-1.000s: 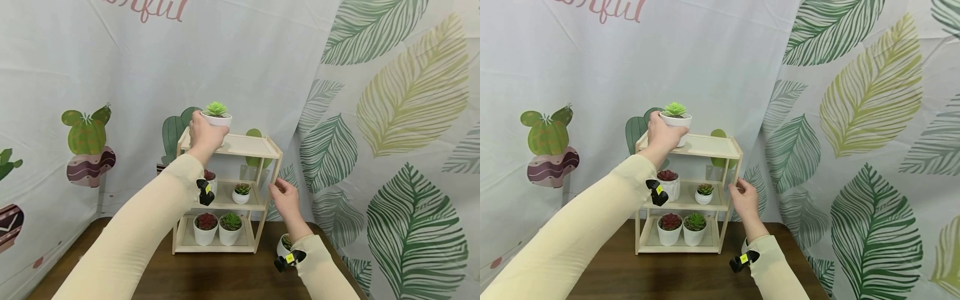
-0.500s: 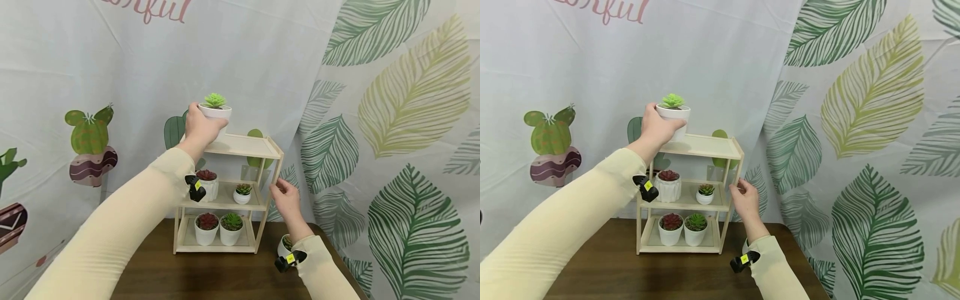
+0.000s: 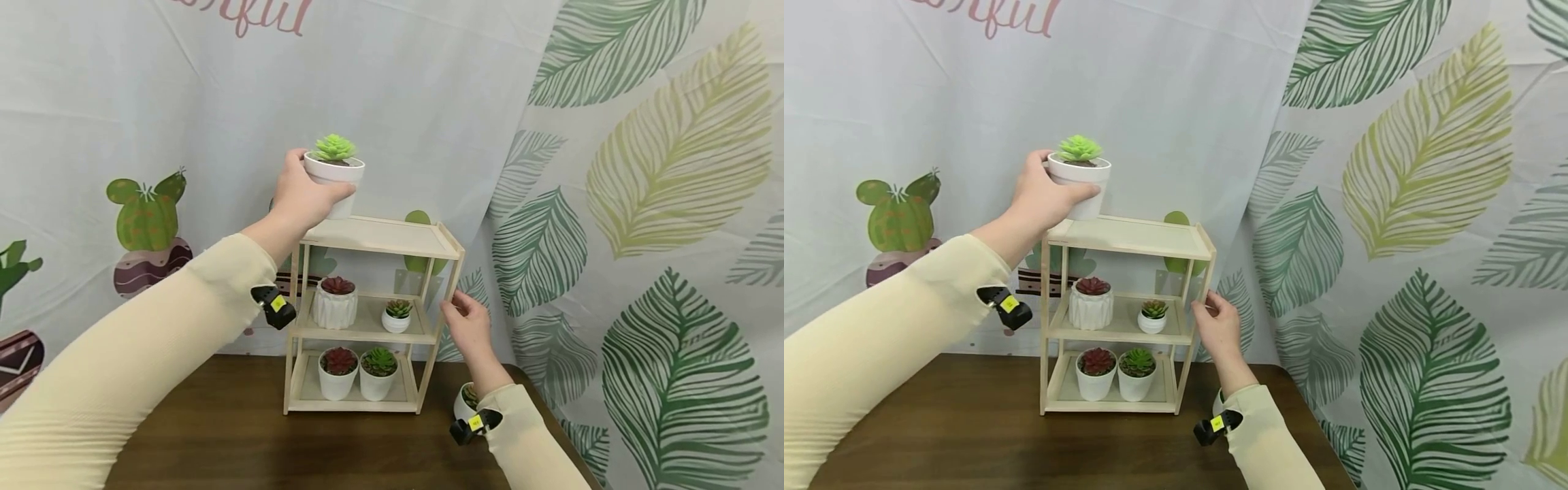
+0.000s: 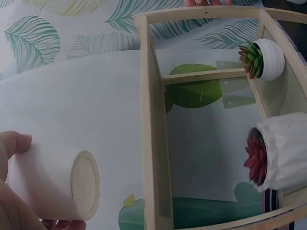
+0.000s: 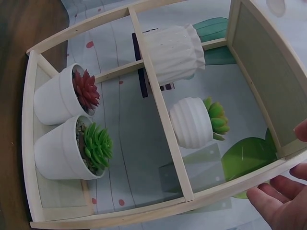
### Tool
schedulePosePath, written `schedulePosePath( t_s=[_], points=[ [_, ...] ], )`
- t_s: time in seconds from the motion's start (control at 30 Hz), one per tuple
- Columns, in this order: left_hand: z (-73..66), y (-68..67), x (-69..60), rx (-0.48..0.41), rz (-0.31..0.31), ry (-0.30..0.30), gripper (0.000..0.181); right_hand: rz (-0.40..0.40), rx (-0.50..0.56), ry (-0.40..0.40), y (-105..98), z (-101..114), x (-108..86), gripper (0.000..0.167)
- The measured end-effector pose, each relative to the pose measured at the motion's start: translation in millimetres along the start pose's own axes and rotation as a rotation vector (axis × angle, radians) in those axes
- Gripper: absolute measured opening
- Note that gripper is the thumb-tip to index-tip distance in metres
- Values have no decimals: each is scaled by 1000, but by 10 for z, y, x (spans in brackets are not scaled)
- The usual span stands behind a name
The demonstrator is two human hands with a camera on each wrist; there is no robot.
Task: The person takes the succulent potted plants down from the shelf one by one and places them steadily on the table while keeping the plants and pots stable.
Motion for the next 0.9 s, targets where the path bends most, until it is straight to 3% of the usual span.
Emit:
schedulePosePath(
  t_s=[0.6, 0.9],
  points=[
    [233, -467, -45, 16, -26, 37, 107, 16, -9, 10, 0, -1, -16, 49],
    [456, -679, -95, 45, -57, 16, 112, 21, 1, 7, 7, -13, -13, 49]
  ],
)
Point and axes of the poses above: each hand's wrist, its own x-axis towards the middle knuckle, its own y-axis out of the palm, z = x × y, the point moved 1 cm from there along x, towards the middle knuckle, and after that the axes turned 12 degrees about -y, right-handed, at the moved point
